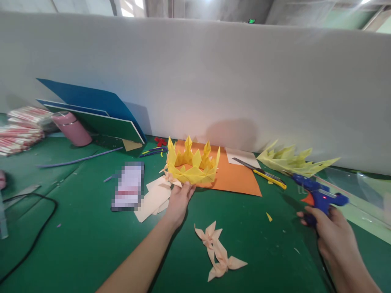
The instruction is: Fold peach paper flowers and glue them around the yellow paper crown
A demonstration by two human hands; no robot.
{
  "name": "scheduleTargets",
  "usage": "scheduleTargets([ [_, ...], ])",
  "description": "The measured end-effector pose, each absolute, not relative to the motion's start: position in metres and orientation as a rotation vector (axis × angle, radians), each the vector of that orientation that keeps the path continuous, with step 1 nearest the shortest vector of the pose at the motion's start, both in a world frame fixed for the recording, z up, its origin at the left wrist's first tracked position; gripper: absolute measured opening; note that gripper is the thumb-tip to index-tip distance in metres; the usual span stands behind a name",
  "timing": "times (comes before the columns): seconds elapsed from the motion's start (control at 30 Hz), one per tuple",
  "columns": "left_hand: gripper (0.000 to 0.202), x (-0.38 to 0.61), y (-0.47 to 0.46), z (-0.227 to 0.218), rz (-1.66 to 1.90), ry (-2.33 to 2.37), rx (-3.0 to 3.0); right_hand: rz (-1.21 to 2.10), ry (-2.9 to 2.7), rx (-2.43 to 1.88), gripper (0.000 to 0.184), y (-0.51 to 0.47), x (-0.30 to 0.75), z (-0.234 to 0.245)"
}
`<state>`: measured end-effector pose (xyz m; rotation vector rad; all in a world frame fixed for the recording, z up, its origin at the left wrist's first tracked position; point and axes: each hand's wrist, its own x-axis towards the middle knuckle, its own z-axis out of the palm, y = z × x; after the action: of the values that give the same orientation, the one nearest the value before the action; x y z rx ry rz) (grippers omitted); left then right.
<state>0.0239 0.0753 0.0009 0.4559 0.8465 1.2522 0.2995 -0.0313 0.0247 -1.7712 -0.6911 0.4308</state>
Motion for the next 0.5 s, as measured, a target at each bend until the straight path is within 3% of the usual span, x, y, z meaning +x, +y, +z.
scheduleTargets([
  [0.1, 0.023, 0.023, 0.075, 0.003, 1.246, 0.815, 0.462, 0.512, -0.640, -1.670, 0.020, -0.032, 0.290, 0.037],
  [0.37, 0.018, 0.024, 0.071, 0.006, 1.184, 0.841, 0.540, 1.099, -1.066, -1.506, 0.028, -0.013, 0.224, 0.040],
  [0.5, 0.022, 0.024, 0.070, 0.007, 1.201, 0.852, 0.551, 0.893, -1.315, -1.640, 0.032, -0.009, 0.204, 0.031],
])
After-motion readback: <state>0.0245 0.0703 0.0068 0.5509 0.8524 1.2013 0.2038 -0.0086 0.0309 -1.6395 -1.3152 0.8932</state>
